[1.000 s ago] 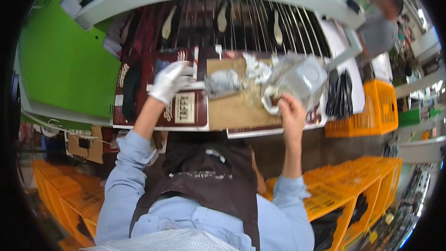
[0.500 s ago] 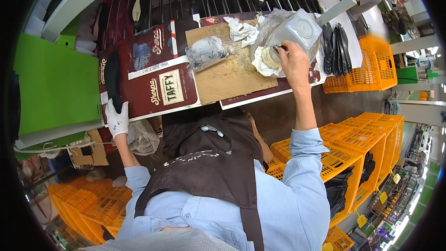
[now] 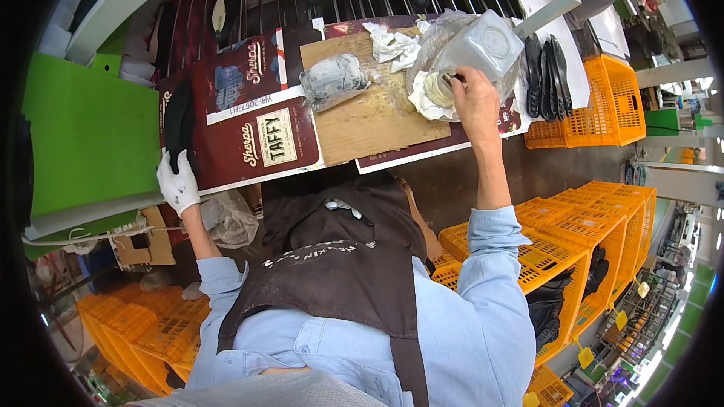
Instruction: The person applies liquid to shoe outsoles with a small applicator and places the outsoles onto a conveyor belt.
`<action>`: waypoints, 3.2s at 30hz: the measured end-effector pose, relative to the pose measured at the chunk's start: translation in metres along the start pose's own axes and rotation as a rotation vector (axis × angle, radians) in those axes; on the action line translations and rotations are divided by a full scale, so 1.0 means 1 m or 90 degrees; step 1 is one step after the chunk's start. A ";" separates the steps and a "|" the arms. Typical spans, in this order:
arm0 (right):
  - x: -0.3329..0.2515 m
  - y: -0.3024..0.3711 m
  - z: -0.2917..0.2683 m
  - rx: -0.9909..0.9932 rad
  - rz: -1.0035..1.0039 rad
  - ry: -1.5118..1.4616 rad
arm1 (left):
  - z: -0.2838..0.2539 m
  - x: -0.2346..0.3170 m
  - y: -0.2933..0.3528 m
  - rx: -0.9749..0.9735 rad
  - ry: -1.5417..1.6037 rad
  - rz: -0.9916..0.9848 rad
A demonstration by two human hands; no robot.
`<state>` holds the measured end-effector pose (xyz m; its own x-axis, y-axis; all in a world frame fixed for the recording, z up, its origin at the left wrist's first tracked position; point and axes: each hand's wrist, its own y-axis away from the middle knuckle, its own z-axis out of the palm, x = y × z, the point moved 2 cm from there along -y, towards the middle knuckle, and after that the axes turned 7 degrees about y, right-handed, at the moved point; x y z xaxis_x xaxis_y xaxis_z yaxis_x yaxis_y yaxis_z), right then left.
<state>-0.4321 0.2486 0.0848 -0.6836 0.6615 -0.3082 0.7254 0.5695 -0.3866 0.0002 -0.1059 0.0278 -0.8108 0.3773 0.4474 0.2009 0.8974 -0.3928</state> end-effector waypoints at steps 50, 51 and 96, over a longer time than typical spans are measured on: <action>-0.023 0.015 0.038 -0.037 0.325 -0.960 | 0.033 0.203 0.148 -0.885 1.080 -0.509; -0.036 0.010 0.039 -0.038 0.325 -0.961 | 0.032 0.203 0.149 -0.900 1.103 -0.488; -0.094 -0.066 0.068 -0.228 -0.028 -0.370 | 0.009 0.190 0.130 -0.876 1.175 -0.512</action>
<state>-0.4211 0.1154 0.0802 -0.5728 0.3216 -0.7540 0.6089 0.7827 -0.1288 -0.1326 0.0806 0.0539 0.0574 -0.9064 0.4186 0.9296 0.2014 0.3087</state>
